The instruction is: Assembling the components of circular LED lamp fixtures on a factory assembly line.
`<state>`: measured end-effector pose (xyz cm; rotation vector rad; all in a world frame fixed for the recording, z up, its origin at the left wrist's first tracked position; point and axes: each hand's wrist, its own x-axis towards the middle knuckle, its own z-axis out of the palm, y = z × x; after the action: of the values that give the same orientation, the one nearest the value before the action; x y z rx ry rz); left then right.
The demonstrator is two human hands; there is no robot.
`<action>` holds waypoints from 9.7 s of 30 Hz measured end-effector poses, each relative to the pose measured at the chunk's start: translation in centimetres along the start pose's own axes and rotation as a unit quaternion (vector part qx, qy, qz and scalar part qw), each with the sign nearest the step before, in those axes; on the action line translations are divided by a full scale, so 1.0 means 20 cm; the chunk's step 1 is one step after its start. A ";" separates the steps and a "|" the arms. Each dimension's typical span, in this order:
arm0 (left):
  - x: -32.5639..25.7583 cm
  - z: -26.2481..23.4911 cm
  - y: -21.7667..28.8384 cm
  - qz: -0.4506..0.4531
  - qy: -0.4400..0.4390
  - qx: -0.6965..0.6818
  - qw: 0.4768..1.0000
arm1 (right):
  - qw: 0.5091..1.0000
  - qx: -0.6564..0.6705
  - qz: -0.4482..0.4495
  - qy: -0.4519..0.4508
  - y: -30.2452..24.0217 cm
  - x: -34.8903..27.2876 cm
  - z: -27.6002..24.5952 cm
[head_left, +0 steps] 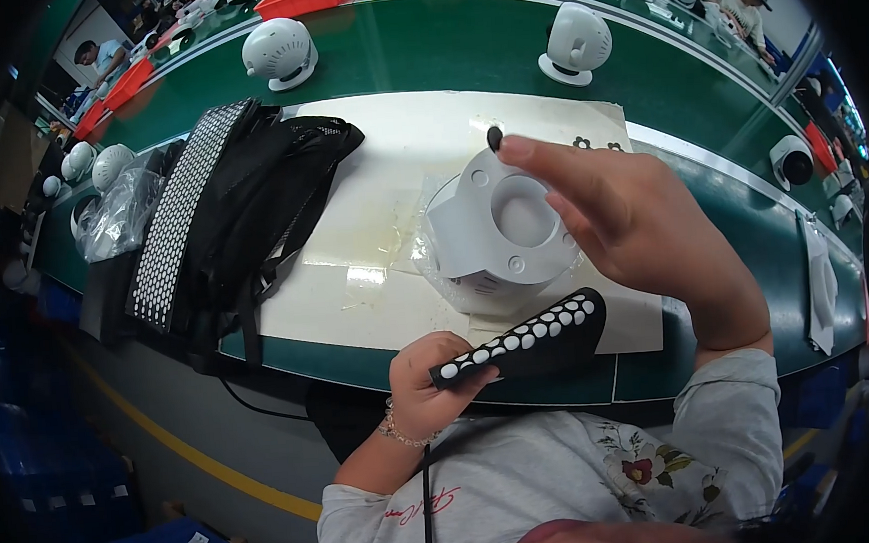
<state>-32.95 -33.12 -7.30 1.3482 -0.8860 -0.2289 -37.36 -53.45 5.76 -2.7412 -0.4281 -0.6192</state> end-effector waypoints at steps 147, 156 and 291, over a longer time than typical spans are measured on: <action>-0.05 0.03 -0.05 -0.086 0.101 -0.021 0.991 | 0.818 -0.208 0.510 0.166 1.76 -0.79 0.03; -0.07 0.04 -0.03 -0.109 0.150 -0.058 0.981 | 0.660 -0.444 0.586 0.157 1.84 -1.06 -0.09; -0.02 0.02 0.00 -0.114 0.002 -0.001 0.993 | 0.962 0.241 0.123 -0.034 -0.01 -0.20 0.13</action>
<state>-33.43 -33.09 -7.49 1.4470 -0.7268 -0.4025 -40.02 -53.33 1.77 -2.3011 -0.2092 -0.3065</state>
